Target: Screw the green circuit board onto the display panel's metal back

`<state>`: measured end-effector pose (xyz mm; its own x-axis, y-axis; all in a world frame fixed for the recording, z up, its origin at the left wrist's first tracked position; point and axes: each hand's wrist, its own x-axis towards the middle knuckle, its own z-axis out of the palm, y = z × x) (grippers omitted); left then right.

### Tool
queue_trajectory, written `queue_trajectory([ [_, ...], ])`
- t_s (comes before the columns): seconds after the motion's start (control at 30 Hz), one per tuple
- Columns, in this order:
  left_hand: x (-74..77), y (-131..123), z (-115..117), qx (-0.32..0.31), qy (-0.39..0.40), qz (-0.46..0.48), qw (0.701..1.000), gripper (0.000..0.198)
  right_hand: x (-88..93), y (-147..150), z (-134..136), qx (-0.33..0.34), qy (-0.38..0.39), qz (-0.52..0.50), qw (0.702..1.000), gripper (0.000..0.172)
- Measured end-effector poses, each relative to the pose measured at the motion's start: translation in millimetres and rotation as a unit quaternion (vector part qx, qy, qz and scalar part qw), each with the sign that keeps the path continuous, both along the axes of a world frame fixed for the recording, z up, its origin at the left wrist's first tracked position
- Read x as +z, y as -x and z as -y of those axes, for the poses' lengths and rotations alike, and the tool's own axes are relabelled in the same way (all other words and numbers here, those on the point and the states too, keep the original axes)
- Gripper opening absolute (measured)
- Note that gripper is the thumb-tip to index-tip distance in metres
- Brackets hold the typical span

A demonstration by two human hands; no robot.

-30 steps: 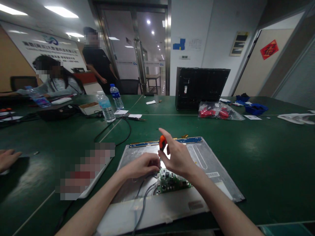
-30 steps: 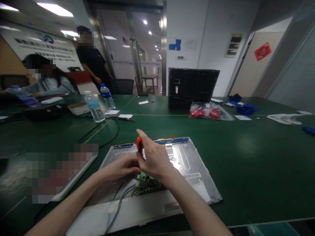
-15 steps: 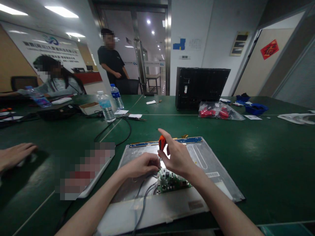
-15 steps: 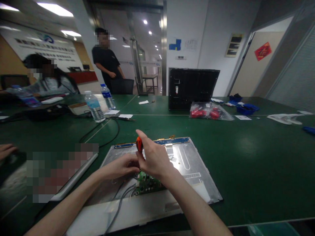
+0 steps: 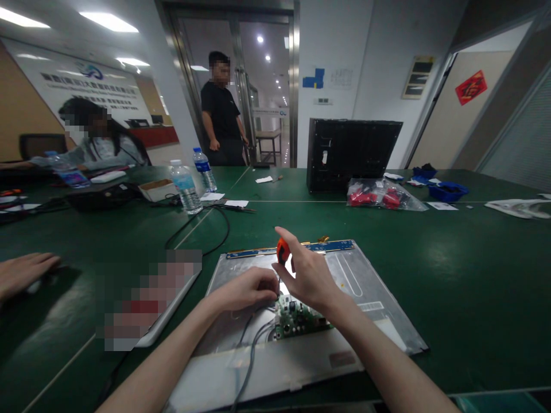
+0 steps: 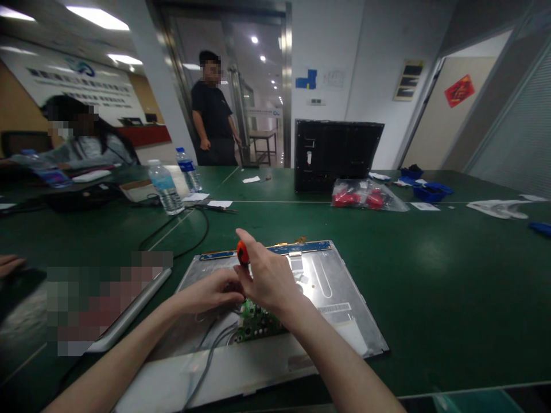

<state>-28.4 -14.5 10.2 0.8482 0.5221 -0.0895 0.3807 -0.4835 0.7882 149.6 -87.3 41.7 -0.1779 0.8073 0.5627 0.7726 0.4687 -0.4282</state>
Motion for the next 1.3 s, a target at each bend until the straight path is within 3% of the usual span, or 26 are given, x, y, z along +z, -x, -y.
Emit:
queue_trajectory([
  [0.3,2.7,-0.8,1.9,0.008,-0.006,-0.003,1.000,0.007,-1.4,-0.5,-1.7,-0.017,-0.005,0.007,1.000,0.066],
  [0.6,-6.2,0.2,0.4,0.006,0.028,0.036,0.999,0.012,-1.4,-1.0,0.1,0.018,0.016,-0.045,0.999,0.071],
  [1.3,-9.7,1.1,-2.3,-0.011,0.038,0.033,0.999,0.011,2.2,0.2,2.5,0.037,0.010,-0.032,0.999,0.072],
])
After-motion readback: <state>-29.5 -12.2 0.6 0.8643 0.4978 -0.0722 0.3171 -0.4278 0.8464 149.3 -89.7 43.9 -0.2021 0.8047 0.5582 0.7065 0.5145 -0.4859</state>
